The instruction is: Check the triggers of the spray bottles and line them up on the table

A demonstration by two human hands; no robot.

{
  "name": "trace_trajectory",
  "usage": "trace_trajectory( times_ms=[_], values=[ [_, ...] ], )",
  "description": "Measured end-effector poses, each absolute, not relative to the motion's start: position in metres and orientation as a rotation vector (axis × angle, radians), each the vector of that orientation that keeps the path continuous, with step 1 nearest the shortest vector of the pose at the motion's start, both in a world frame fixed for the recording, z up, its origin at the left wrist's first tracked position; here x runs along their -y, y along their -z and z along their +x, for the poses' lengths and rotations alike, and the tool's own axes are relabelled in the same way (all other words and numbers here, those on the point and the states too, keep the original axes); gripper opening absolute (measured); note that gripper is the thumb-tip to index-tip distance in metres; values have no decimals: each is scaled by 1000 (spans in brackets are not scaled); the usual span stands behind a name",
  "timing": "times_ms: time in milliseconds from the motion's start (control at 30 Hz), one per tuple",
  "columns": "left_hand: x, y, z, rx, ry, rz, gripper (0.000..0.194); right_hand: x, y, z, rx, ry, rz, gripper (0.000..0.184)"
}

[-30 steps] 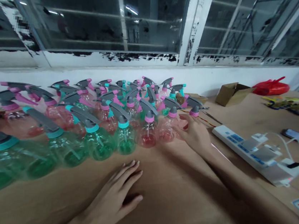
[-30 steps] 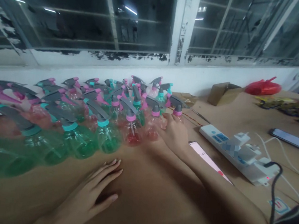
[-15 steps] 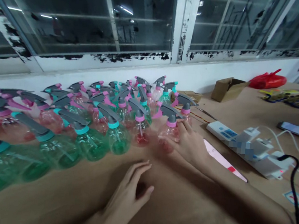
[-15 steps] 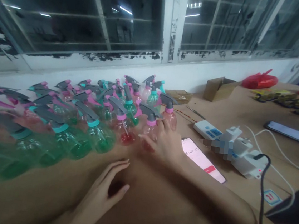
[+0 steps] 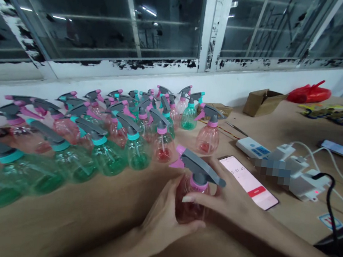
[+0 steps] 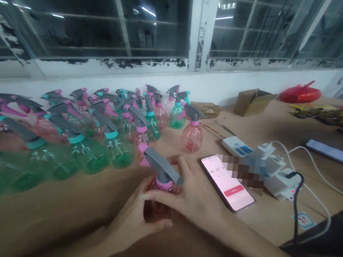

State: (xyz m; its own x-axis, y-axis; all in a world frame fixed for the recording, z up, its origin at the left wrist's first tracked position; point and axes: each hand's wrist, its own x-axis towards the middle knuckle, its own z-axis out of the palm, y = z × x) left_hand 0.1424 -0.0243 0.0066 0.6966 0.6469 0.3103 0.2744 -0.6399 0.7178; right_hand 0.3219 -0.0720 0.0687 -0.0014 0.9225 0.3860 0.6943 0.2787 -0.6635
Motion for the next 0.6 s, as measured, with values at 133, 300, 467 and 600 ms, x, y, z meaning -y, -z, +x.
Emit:
trace_trajectory(
  times_ms=[133,300,467,600],
  values=[
    [28,-11,136,-720,-719,2331,97,59,-80,319,1672,-682,-1152,52],
    [24,-17,132,-661,-707,2329,96,54,-92,297,1622,-702,-1060,29],
    [16,-16,124,-671,-718,2311,90,47,-96,284,1532,-914,-1001,31],
    [13,-15,118,-700,-692,2283,87,38,-93,281,1614,-904,-1033,28]
  ],
)
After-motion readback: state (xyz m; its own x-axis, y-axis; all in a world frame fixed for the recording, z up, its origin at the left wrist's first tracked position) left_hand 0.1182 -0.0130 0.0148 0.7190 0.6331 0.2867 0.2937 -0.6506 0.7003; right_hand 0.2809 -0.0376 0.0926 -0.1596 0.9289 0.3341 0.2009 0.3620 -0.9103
